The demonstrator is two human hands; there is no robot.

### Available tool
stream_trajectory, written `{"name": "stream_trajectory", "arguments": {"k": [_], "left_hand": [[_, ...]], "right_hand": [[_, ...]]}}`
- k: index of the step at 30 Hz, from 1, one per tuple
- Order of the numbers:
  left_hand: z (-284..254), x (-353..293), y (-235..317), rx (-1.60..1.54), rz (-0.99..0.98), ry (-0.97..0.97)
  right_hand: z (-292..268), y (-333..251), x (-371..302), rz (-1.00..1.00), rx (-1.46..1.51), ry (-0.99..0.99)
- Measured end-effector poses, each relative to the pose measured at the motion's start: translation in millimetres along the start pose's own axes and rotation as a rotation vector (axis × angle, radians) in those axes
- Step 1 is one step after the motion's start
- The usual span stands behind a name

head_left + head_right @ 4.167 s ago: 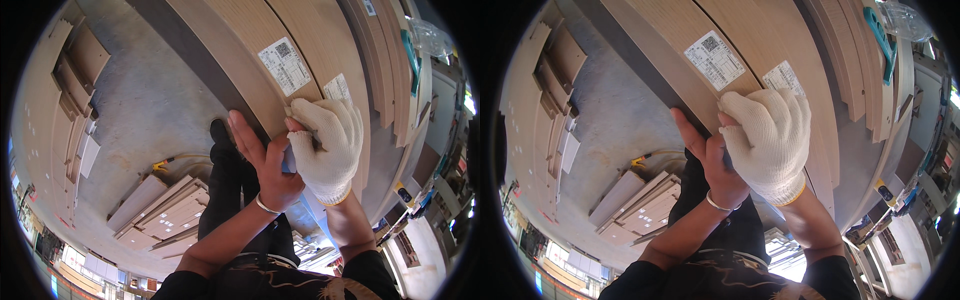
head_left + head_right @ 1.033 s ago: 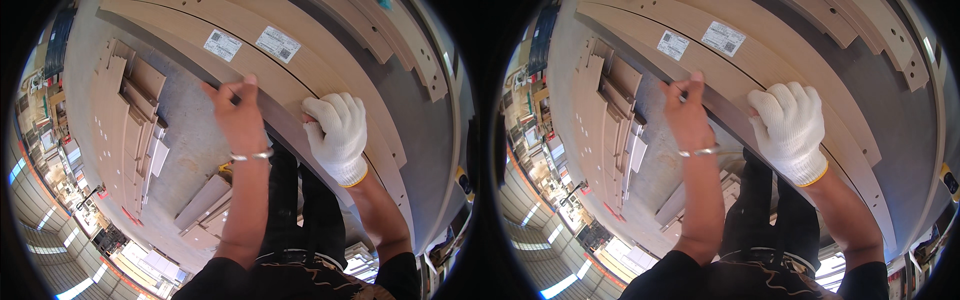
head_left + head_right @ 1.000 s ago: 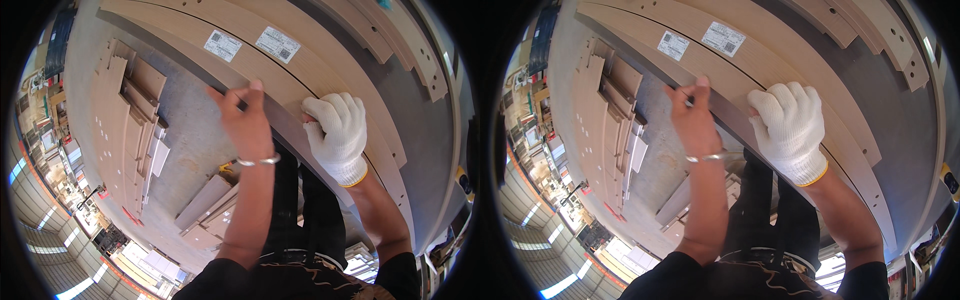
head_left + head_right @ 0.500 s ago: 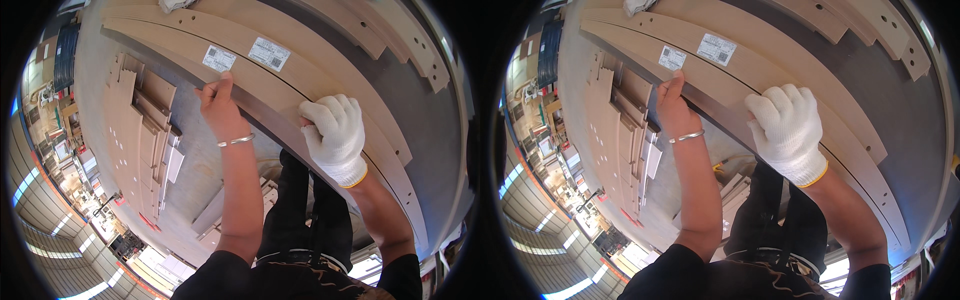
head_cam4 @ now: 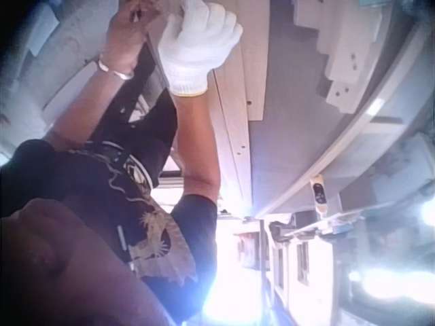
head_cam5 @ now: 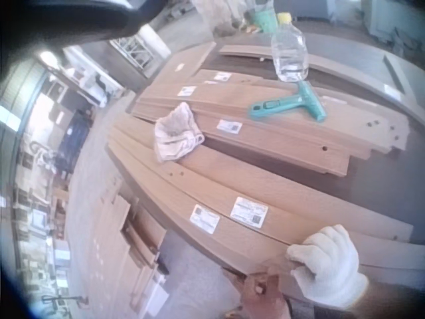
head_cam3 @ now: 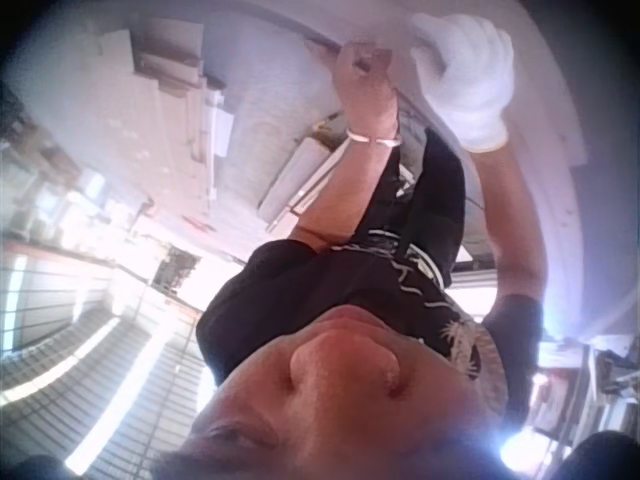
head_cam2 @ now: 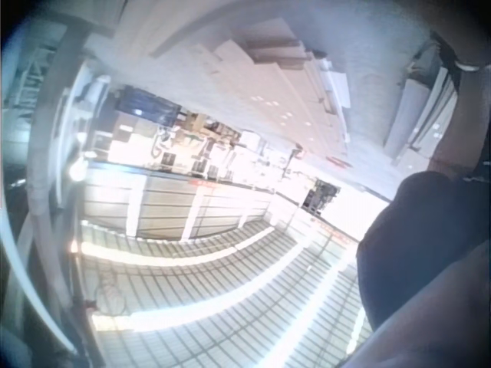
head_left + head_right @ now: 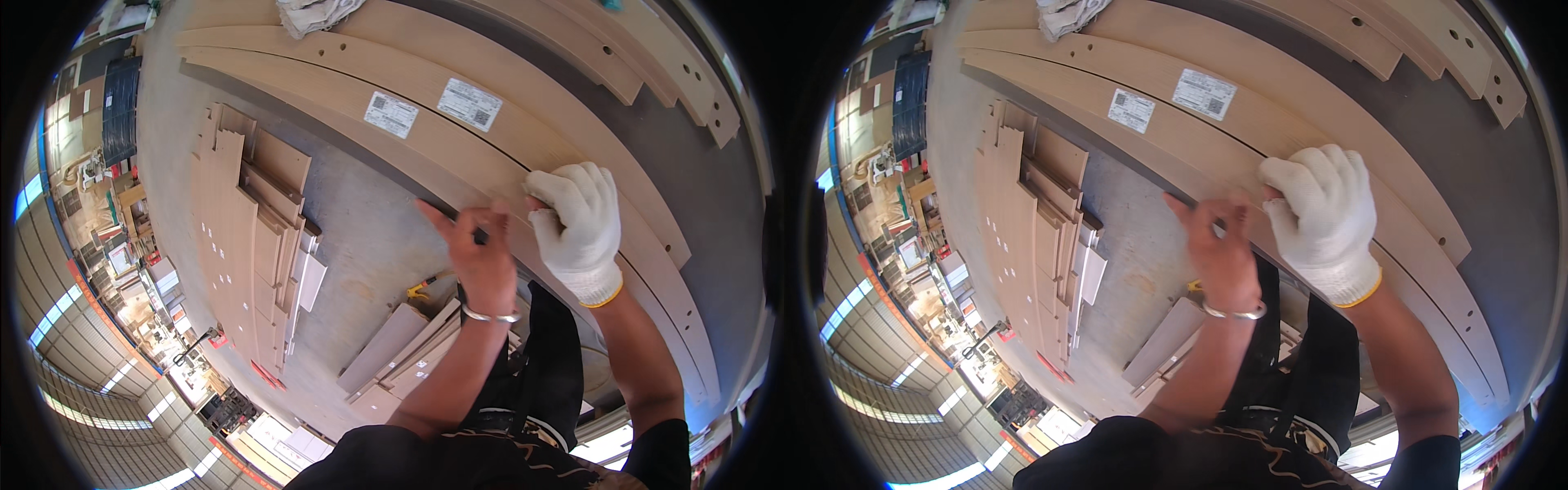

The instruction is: The person sands the edges and surfaces of several curved wooden boards using a sanding block and a hand scraper. They handle each board individually, turning them over and smoothing different sides before placing them back on the workbench.

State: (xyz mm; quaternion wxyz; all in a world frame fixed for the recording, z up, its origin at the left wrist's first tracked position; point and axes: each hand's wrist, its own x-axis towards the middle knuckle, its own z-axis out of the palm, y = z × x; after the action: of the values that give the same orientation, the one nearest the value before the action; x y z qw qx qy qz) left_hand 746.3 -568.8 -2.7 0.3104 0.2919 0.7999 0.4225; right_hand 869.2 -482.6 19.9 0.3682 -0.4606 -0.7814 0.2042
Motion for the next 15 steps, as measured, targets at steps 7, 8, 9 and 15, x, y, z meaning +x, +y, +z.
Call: {"name": "stream_trajectory", "arguments": {"k": [7, 8, 9, 15], "left_hand": [[11, -42, 1, 0.071, 0.166, -0.059], [10, -44, 2, 0.057, 0.197, -0.084], [9, -44, 1, 0.100, 0.214, -0.092], [-7, -11, -14, 0.241, 0.384, -0.106]], "right_hand": [[-7, -3, 1, 0.046, -0.007, 0.011], [-7, -4, 1, 0.056, -0.021, 0.016], [-7, -4, 1, 0.065, -0.036, 0.024], [-7, -10, -1, 0.143, -0.043, 0.041]]}}
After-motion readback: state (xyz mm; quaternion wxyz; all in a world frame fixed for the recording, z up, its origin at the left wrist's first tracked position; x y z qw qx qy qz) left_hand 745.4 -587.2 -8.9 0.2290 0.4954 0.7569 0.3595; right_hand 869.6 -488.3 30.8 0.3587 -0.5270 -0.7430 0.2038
